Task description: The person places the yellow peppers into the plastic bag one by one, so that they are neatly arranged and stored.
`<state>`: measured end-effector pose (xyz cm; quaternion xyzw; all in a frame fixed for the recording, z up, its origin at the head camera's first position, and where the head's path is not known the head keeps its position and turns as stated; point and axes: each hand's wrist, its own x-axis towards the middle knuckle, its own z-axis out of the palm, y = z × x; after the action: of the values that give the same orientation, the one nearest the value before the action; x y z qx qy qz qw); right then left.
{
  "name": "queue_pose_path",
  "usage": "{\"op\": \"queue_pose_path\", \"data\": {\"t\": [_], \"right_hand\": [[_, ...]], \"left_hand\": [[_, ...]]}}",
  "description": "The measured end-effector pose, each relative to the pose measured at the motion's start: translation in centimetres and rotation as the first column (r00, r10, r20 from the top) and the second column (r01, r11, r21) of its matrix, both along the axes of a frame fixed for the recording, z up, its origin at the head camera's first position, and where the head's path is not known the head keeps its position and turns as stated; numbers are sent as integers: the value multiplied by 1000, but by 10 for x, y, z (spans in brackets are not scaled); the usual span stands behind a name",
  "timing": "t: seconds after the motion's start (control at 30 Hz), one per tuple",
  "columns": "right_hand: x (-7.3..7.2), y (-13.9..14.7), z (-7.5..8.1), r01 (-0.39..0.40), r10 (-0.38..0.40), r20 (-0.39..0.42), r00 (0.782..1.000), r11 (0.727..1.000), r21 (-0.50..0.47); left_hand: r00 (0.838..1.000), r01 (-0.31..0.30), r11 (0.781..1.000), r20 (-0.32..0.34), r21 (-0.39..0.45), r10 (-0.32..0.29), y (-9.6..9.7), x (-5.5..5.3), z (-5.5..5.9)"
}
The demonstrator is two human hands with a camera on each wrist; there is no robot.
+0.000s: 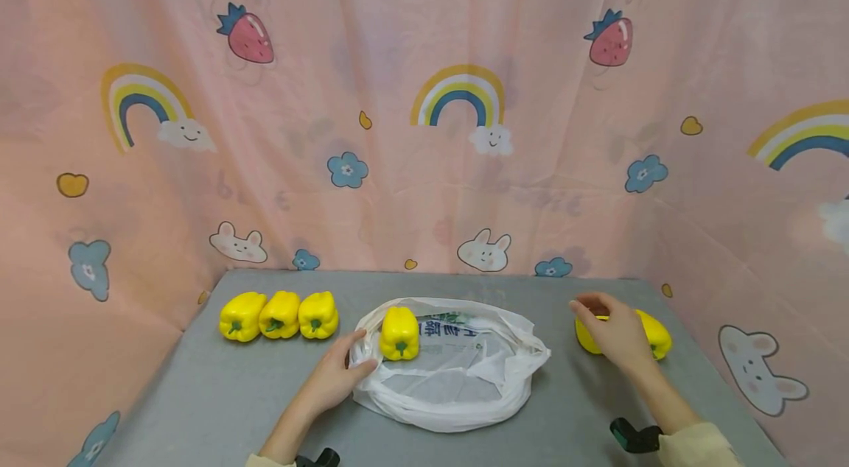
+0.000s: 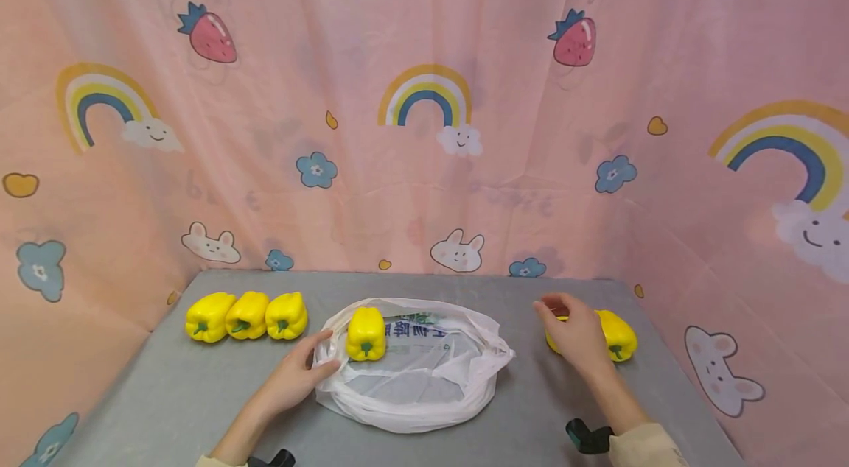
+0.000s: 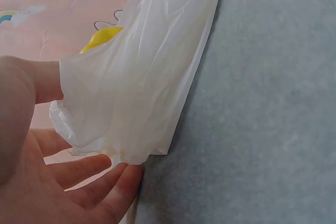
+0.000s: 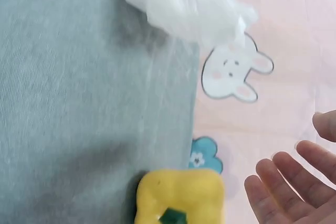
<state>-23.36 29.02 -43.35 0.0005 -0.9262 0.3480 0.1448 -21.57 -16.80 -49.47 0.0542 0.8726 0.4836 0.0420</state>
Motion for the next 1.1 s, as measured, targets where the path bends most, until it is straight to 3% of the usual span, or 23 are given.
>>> {"op": "queue_pose_path", "data": {"t": [0.37, 0.63, 0.87, 1.1], "right_hand": [[0, 35, -9, 41, -41, -33, 999, 999, -11], [-3, 50, -18, 38, -38, 2, 999, 999, 9], [-4, 53, -20, 40, -41, 64, 997, 999, 26], [-7, 48, -22, 23, -24, 59, 998, 1000, 21]], "left_hand": [[1000, 1, 1000, -3, -14, -1, 0, 1, 1], [1000, -1, 1000, -2, -22, 1, 0, 1, 1], [1000, -2, 1000, -7, -26, 2, 0, 1, 1], [1000, -2, 1000, 0, -12, 2, 0, 1, 2]]}}
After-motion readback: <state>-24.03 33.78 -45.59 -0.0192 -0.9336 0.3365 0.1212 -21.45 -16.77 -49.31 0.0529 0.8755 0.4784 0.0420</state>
